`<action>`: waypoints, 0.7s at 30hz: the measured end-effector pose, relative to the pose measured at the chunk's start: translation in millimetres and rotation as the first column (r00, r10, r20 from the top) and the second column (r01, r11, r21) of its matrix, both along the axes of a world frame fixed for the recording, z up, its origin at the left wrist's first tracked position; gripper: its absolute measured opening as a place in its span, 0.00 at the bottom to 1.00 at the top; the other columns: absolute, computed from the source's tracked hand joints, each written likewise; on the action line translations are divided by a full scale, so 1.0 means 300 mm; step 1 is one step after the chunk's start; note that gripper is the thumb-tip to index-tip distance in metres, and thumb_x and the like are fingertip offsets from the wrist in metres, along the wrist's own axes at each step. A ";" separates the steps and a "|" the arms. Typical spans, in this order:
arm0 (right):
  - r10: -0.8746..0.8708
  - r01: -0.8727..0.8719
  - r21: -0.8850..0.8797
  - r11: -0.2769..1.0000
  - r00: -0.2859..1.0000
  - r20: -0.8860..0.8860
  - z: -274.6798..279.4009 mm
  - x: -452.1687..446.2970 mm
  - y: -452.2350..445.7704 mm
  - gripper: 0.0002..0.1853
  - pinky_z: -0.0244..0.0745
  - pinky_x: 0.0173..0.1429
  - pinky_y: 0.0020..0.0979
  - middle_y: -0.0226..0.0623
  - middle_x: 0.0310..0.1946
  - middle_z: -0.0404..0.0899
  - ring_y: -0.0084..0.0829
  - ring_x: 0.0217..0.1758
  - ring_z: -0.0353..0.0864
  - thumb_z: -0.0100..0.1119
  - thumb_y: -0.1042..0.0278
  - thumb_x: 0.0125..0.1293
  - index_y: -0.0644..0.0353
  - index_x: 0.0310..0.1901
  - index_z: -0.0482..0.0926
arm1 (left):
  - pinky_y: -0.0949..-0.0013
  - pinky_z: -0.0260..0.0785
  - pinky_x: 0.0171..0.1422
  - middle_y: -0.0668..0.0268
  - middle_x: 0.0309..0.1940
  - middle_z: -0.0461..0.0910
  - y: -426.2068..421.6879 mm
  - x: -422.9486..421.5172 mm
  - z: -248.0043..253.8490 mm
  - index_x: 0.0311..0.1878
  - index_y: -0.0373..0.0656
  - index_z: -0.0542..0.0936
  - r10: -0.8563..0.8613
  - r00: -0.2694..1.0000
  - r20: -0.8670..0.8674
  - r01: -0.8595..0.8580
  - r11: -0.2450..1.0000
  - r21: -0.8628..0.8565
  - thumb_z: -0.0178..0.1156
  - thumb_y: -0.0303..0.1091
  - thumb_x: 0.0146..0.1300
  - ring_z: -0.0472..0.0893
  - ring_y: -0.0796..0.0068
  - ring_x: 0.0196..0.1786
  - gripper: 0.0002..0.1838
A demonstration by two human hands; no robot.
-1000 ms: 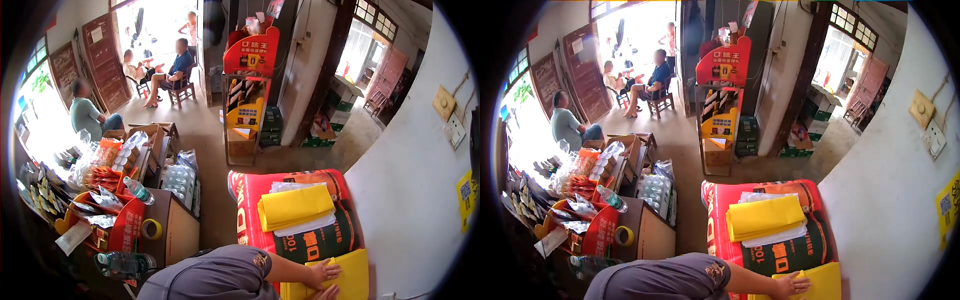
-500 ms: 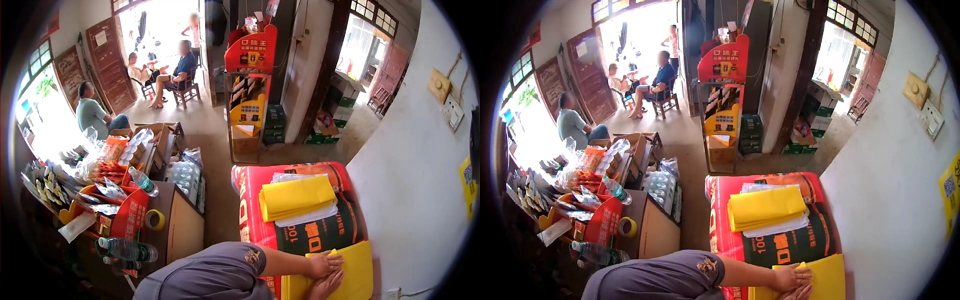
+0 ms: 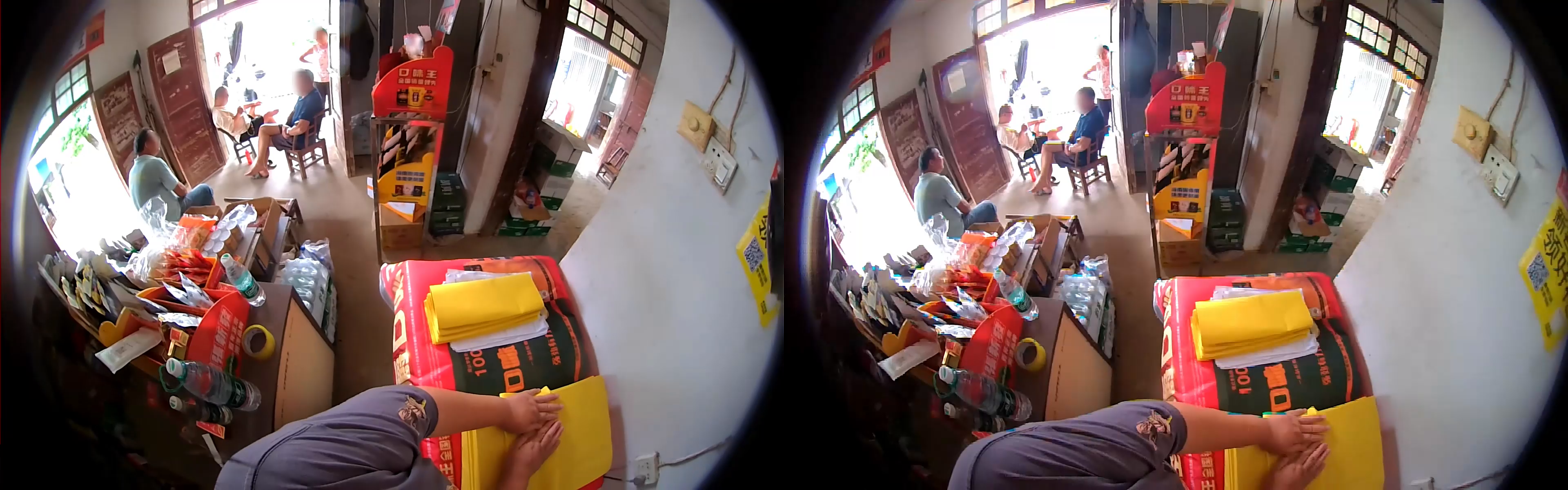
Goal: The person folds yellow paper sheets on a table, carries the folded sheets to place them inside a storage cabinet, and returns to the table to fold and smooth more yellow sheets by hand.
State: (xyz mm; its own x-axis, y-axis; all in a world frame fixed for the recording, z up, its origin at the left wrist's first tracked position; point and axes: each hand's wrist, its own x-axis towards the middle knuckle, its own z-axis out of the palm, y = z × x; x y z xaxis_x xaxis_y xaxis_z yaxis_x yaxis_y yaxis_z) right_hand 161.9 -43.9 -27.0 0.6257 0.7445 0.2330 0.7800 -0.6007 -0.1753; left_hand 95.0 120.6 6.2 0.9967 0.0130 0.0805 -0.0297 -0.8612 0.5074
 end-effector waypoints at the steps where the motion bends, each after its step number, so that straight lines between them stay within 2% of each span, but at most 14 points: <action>1: -0.003 0.003 0.003 1.000 1.000 0.005 0.008 -0.005 -0.007 0.34 0.48 0.84 0.54 0.58 0.79 0.58 0.56 0.84 0.54 0.41 0.51 0.81 0.72 0.76 0.62 | 0.41 0.45 0.86 0.64 0.85 0.54 0.004 0.002 -0.004 0.78 0.48 0.69 0.001 1.000 0.006 -0.001 1.000 -0.009 0.46 0.47 0.78 0.44 0.61 0.88 0.30; 4: 0.011 -0.009 -0.037 0.999 0.999 0.039 0.034 -0.030 -0.045 0.36 0.46 0.85 0.54 0.58 0.80 0.56 0.55 0.85 0.51 0.41 0.49 0.81 0.73 0.76 0.61 | 0.40 0.44 0.86 0.63 0.85 0.53 0.000 0.001 -0.016 0.79 0.48 0.68 -0.005 1.000 0.017 0.005 0.999 -0.032 0.48 0.50 0.77 0.44 0.61 0.88 0.31; 10: -0.076 0.077 -0.116 0.990 0.997 0.014 0.106 -0.085 -0.115 0.43 0.43 0.86 0.53 0.58 0.82 0.50 0.53 0.87 0.47 0.47 0.42 0.77 0.75 0.77 0.57 | 0.42 0.41 0.87 0.63 0.86 0.50 -0.001 -0.004 -0.002 0.80 0.48 0.66 0.002 1.000 -0.029 -0.003 1.000 -0.021 0.54 0.58 0.73 0.41 0.60 0.88 0.38; 12: -0.153 0.142 -0.108 0.984 0.982 -0.109 0.155 -0.111 -0.134 0.47 0.42 0.87 0.53 0.62 0.82 0.48 0.56 0.86 0.45 0.52 0.42 0.73 0.76 0.78 0.54 | 0.45 0.41 0.88 0.61 0.86 0.49 0.008 -0.006 -0.002 0.81 0.49 0.64 0.005 0.999 -0.033 -0.005 1.000 -0.013 0.57 0.60 0.71 0.40 0.58 0.88 0.41; 13: -0.155 0.143 -0.109 0.984 0.982 -0.109 0.157 -0.109 -0.157 0.47 0.42 0.87 0.53 0.62 0.82 0.48 0.56 0.86 0.45 0.52 0.42 0.73 0.76 0.78 0.54 | 0.45 0.41 0.88 0.61 0.86 0.49 0.010 -0.008 -0.003 0.81 0.49 0.64 0.003 0.999 -0.033 -0.003 1.000 -0.014 0.57 0.60 0.71 0.40 0.58 0.88 0.41; 15: -0.033 0.023 0.085 0.996 0.992 0.122 0.136 -0.097 -0.232 0.40 0.60 0.78 0.60 0.67 0.73 0.64 0.67 0.76 0.64 0.53 0.42 0.76 0.74 0.72 0.66 | 0.48 0.41 0.88 0.58 0.86 0.47 0.008 -0.007 -0.012 0.82 0.49 0.62 0.030 0.999 -0.033 -0.031 0.999 -0.021 0.58 0.60 0.70 0.41 0.55 0.88 0.43; 19: -0.068 0.066 0.017 0.998 0.991 0.117 0.105 -0.090 -0.346 0.45 0.55 0.81 0.60 0.73 0.74 0.60 0.67 0.78 0.60 0.54 0.39 0.76 0.79 0.73 0.61 | 0.50 0.45 0.87 0.56 0.87 0.42 0.002 0.002 -0.034 0.83 0.49 0.59 0.059 0.997 -0.046 -0.058 0.998 0.030 0.59 0.61 0.69 0.39 0.53 0.88 0.46; 21: -0.105 0.094 0.085 0.992 0.984 0.145 0.079 -0.084 -0.385 0.45 0.57 0.80 0.60 0.77 0.72 0.60 0.70 0.76 0.61 0.54 0.40 0.76 0.81 0.72 0.61 | 0.53 0.55 0.84 0.55 0.87 0.39 0.007 -0.019 -0.007 0.85 0.49 0.52 0.163 0.983 -0.087 -0.163 0.987 0.006 0.59 0.63 0.69 0.49 0.51 0.86 0.50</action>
